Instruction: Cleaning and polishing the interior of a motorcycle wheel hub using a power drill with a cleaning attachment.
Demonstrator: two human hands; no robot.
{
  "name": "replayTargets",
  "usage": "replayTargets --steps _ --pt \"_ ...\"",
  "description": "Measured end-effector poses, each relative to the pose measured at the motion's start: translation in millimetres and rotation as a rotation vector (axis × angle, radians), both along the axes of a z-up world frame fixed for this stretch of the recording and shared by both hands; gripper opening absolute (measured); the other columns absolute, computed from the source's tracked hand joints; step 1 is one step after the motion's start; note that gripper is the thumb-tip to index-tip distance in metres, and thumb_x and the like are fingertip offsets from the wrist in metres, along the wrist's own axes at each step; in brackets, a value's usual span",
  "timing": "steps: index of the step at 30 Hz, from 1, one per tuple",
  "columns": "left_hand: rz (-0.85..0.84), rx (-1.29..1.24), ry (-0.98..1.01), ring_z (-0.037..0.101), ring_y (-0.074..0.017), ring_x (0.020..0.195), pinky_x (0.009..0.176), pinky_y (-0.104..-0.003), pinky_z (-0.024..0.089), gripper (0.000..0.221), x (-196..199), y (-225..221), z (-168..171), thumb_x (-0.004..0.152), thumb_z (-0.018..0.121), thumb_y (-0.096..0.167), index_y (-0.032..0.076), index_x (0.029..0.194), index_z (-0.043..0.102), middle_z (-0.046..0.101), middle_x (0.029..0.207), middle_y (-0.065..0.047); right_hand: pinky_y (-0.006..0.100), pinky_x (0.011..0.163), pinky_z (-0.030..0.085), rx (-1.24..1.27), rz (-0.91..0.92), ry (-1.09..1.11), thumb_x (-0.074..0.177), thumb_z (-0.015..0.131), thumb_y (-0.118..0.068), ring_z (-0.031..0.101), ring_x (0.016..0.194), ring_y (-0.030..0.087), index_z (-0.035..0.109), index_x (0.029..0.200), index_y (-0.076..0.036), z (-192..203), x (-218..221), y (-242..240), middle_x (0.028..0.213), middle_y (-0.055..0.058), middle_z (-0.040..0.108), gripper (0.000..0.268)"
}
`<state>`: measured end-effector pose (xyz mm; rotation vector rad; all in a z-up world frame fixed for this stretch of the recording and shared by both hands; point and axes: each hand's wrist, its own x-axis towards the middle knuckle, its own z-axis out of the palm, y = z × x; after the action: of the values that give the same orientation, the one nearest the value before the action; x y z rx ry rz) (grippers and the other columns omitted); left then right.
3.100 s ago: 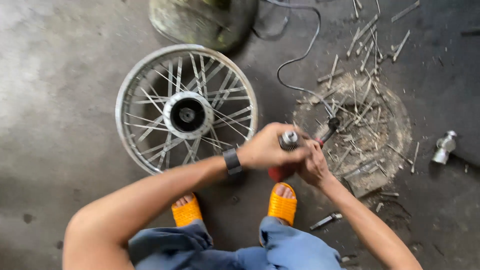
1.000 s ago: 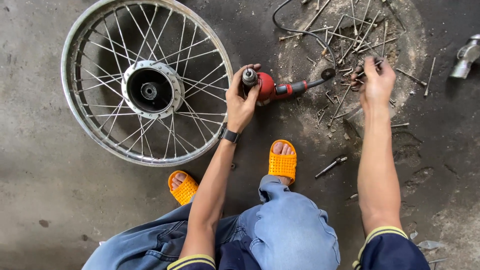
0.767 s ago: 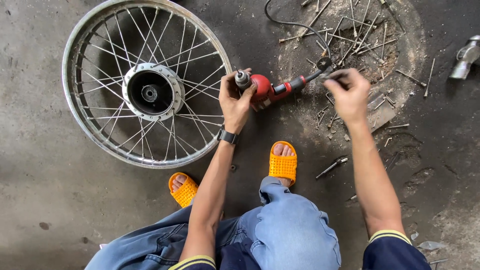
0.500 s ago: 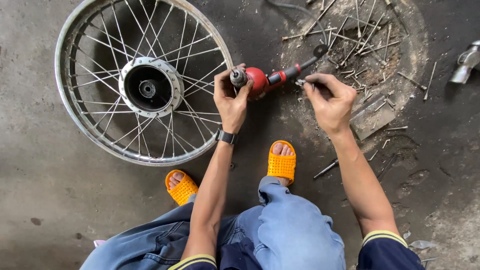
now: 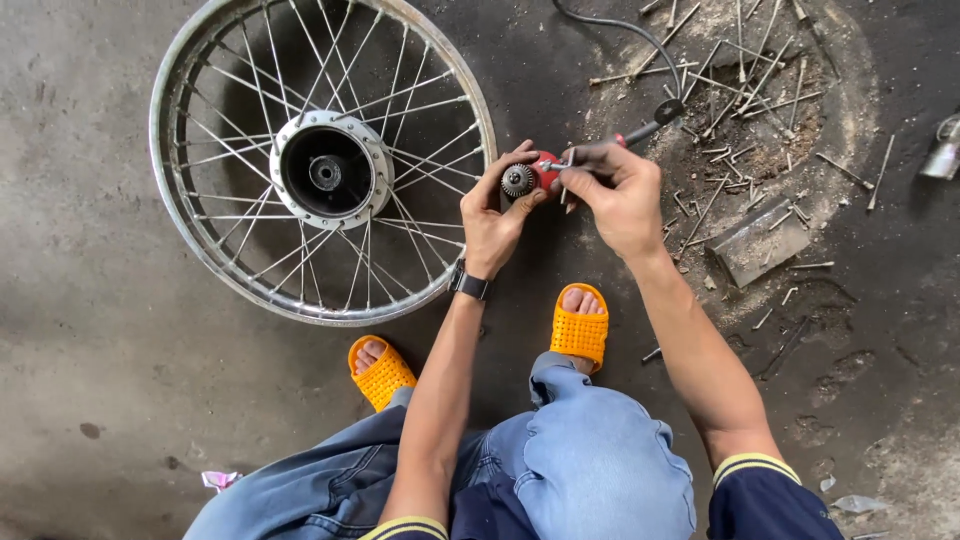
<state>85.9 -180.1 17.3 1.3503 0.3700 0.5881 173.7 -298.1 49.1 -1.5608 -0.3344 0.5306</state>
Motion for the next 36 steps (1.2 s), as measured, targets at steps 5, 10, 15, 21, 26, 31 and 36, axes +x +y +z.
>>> replayTargets --steps 5,10,15,21,26,31,36 --pt "-0.005 -0.029 -0.004 0.053 -0.0269 0.115 0.106 -0.044 0.030 0.040 -1.8 0.5 2.9 0.074 0.076 0.011 0.006 0.110 0.059 0.065 0.106 -0.009 0.029 0.039 0.053 0.010 -0.025 0.150 0.082 0.066 0.003 0.060 0.050 0.019 0.060 0.090 0.012 8.8 -6.0 7.9 0.065 0.022 0.060 0.013" --pt "-0.058 -0.038 -0.030 0.046 -0.0257 0.123 0.109 -0.042 0.028 0.051 -9.8 6.6 4.8 0.077 0.075 0.021 0.006 0.121 0.055 0.060 0.119 -0.011 0.030 0.039 0.053 -0.022 0.013 0.155 0.082 0.066 0.004 0.060 0.049 0.019 0.059 0.090 0.014 18.0 -6.8 11.5 0.063 0.022 0.059 0.015" --pt "-0.130 -0.123 -0.032 0.041 -0.0270 0.127 0.109 -0.041 0.028 0.049 -17.6 15.7 11.1 0.097 0.035 0.035 0.002 0.131 0.046 0.052 0.129 -0.017 0.029 0.037 0.052 -0.055 0.065 0.270 0.078 0.067 0.003 0.060 0.046 0.020 0.060 0.088 0.012 12.9 -11.2 14.5 0.061 0.020 0.059 0.015" --pt "-0.127 -0.146 -0.035 0.051 -0.0246 0.118 0.103 -0.039 0.035 0.040 -20.1 13.6 -0.8 0.093 0.043 0.026 0.004 0.125 0.054 0.059 0.120 -0.015 0.028 0.040 0.053 -0.087 0.019 0.244 0.083 0.061 0.002 0.061 0.051 0.019 0.058 0.094 0.011 23.0 -8.4 9.9 0.067 0.020 0.060 0.014" --pt "-0.127 -0.151 -0.021 0.052 -0.0239 0.116 0.102 -0.038 0.036 0.037 -19.9 16.1 0.9 0.094 0.041 0.024 0.005 0.123 0.056 0.060 0.118 -0.014 0.027 0.041 0.052 -0.099 0.004 0.278 0.082 0.062 0.001 0.061 0.051 0.019 0.058 0.093 0.011 13.1 -8.1 10.0 0.066 0.019 0.060 0.015" --pt "-0.116 -0.144 -0.010 0.055 -0.0229 0.112 0.100 -0.037 0.038 0.034 -18.8 17.7 1.4 0.097 0.039 0.024 0.006 0.119 0.059 0.063 0.114 -0.013 0.028 0.040 0.053 -0.144 0.011 0.270 0.083 0.063 0.000 0.062 0.051 0.020 0.058 0.093 0.010 17.6 -5.9 12.8 0.066 0.019 0.060 0.015" --pt "-0.089 -0.166 -0.008 0.056 -0.0199 0.108 0.096 -0.036 0.040 0.030 -20.4 14.8 -3.3 0.097 0.042 0.021 0.006 0.116 0.060 0.064 0.108 -0.012 0.025 0.036 0.051 -0.228 0.070 0.317 0.083 0.062 -0.004 0.060 0.048 0.017 0.058 0.094 0.009 29.4 -3.0 20.2 0.064 0.017 0.060 0.017"
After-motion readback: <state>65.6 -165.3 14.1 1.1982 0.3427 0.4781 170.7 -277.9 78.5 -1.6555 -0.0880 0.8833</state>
